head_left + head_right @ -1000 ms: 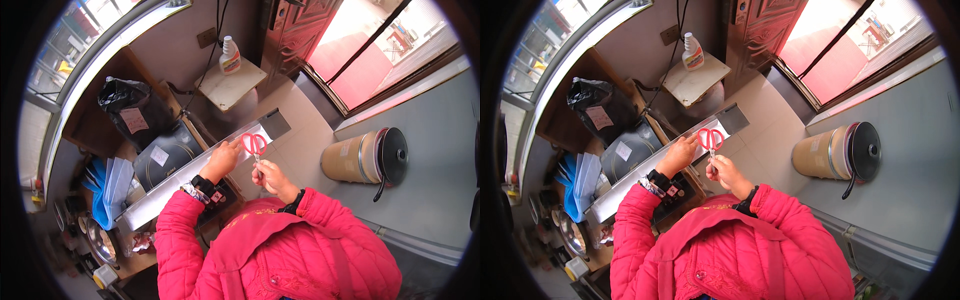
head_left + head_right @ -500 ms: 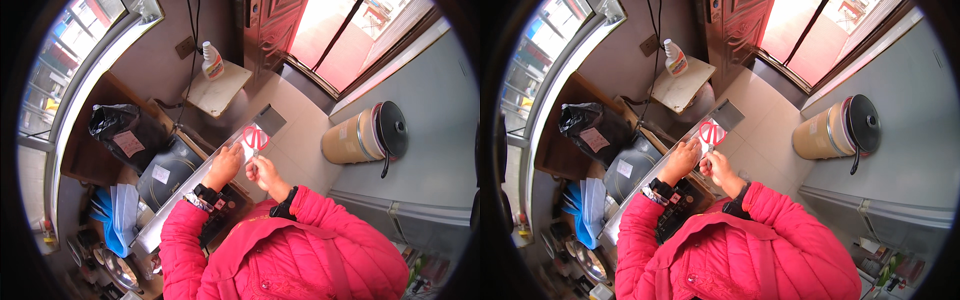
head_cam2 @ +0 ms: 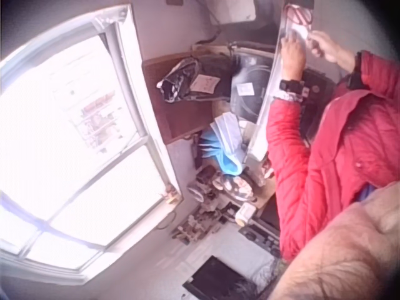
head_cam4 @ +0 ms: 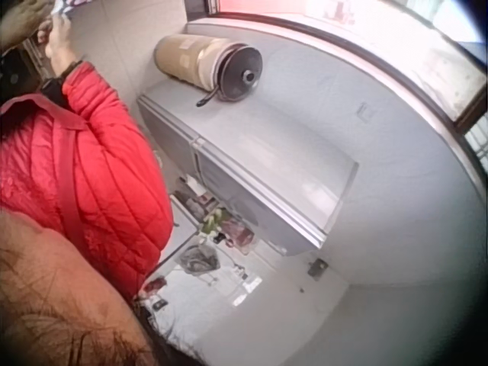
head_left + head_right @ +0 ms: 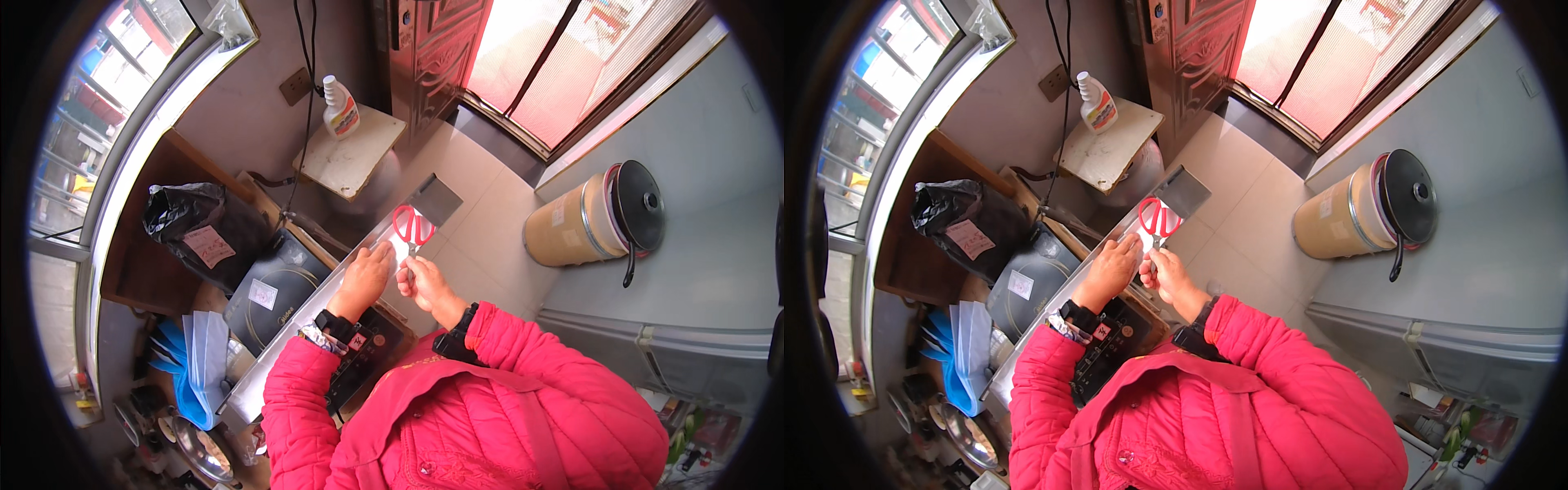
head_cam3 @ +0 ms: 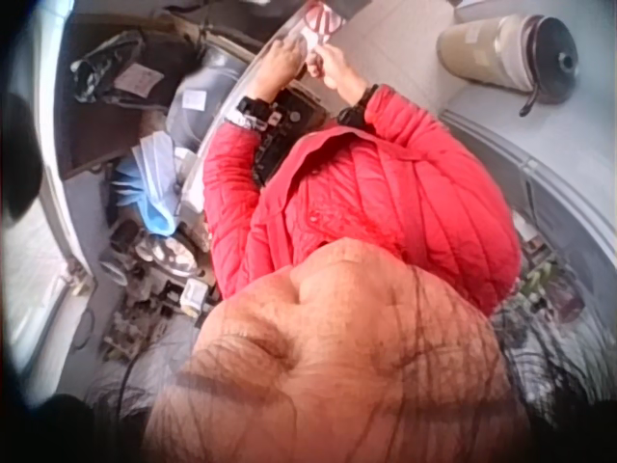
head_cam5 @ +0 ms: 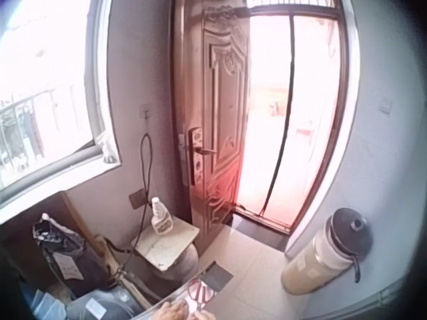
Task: The person cuts a strip of aluminum foil with scissors, then places and presses it along the wall above the stove as a splashback. They then pack a blue plastic item into a clear bag and place it in a black bag, and open a drawer to retrieve a container.
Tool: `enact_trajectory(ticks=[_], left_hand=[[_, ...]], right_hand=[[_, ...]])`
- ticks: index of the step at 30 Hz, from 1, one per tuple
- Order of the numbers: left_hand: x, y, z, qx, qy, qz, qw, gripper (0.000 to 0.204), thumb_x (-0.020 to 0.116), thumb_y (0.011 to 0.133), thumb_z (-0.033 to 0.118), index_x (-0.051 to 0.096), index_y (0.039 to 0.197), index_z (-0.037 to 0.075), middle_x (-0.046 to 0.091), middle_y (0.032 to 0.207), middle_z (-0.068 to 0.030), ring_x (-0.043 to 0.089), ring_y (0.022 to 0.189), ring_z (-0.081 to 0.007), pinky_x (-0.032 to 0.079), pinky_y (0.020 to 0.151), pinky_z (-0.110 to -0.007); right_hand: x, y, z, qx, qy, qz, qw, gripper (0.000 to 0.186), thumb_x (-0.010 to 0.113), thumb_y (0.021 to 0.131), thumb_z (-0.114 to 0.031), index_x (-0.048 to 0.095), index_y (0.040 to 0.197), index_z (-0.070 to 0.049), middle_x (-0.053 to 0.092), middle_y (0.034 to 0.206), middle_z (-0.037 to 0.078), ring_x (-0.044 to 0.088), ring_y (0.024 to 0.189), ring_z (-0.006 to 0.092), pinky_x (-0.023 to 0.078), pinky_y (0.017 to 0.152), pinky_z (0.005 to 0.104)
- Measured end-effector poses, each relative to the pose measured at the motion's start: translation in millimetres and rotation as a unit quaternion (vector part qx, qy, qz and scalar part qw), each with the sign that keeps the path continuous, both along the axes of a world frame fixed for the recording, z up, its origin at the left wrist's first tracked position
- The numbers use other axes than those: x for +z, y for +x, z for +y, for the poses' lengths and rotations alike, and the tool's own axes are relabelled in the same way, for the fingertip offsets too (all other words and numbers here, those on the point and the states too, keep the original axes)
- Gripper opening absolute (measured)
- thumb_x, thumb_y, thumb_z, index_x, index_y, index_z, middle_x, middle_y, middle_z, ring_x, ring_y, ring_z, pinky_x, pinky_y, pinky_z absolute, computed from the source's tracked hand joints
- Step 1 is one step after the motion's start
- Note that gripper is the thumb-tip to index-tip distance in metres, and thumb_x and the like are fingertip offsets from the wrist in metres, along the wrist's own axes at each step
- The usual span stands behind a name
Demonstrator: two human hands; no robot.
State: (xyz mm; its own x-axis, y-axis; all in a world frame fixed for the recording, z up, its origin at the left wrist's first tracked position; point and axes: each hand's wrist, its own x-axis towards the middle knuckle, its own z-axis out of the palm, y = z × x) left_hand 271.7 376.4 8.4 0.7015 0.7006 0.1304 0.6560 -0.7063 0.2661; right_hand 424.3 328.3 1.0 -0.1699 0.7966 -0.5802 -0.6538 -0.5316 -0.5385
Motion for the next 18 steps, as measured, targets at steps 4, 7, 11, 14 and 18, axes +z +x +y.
enact_trajectory(ticks=[4,7,11,14,18], left_hand=[[0,-1,0,0.0,-0.001,0.014,1.0,0.033,0.054,0.075,0.007,0.056,0.107,0.002,0.053,0.116,-0.0099,0.052,0.086,-0.0263,0.043,0.076,-0.034],[0,-1,1,-0.01,-0.004,0.02,1.0,0.026,0.053,0.075,0.005,0.058,0.1,0.002,0.055,0.114,-0.0075,0.053,0.084,-0.0287,0.048,0.074,-0.037],[16,-6,1,0.027,-0.059,-0.091,0.994,0.014,0.058,0.075,0.007,0.062,0.087,0.001,0.058,0.107,-0.0122,0.056,0.083,-0.032,0.048,0.072,-0.041],[49,-22,-4,0.109,-0.138,-0.088,0.981,0.008,0.062,0.074,0.009,0.061,0.077,0.002,0.063,0.084,-0.0149,0.059,0.074,-0.0333,0.048,0.069,-0.041],[96,-27,-27,0.094,-0.053,-0.174,0.979,0.035,0.075,0.064,0.013,0.061,0.096,0.005,0.06,0.104,-0.0141,0.057,0.096,-0.0326,0.048,0.081,-0.039]], right_hand=[[5,5,-5,0.015,-0.001,0.013,1.0,0.018,0.046,0.094,-0.024,0.049,0.091,-0.006,0.055,0.067,0.006,0.05,0.05,0.0159,0.04,0.046,0.027],[16,8,-17,0.084,0.002,0.018,0.996,0.02,0.046,0.094,-0.024,0.05,0.09,-0.005,0.054,0.064,0.007,0.048,0.049,0.0157,0.039,0.045,0.0264],[33,31,-19,0.198,0.06,-0.024,0.978,0.022,0.046,0.093,-0.023,0.051,0.087,-0.003,0.05,0.06,0.005,0.046,0.048,0.0122,0.036,0.043,0.0235],[46,64,-12,0.279,0.121,-0.103,0.947,0.023,0.046,0.092,-0.023,0.053,0.086,-0.002,0.046,0.057,0.001,0.041,0.047,0.0086,0.032,0.043,0.0223],[61,92,-2,0.433,0.145,-0.179,0.872,0.025,0.047,0.09,-0.023,0.057,0.082,-0.001,0.044,0.055,-0.001,0.04,0.047,0.0072,0.032,0.043,0.0224]])
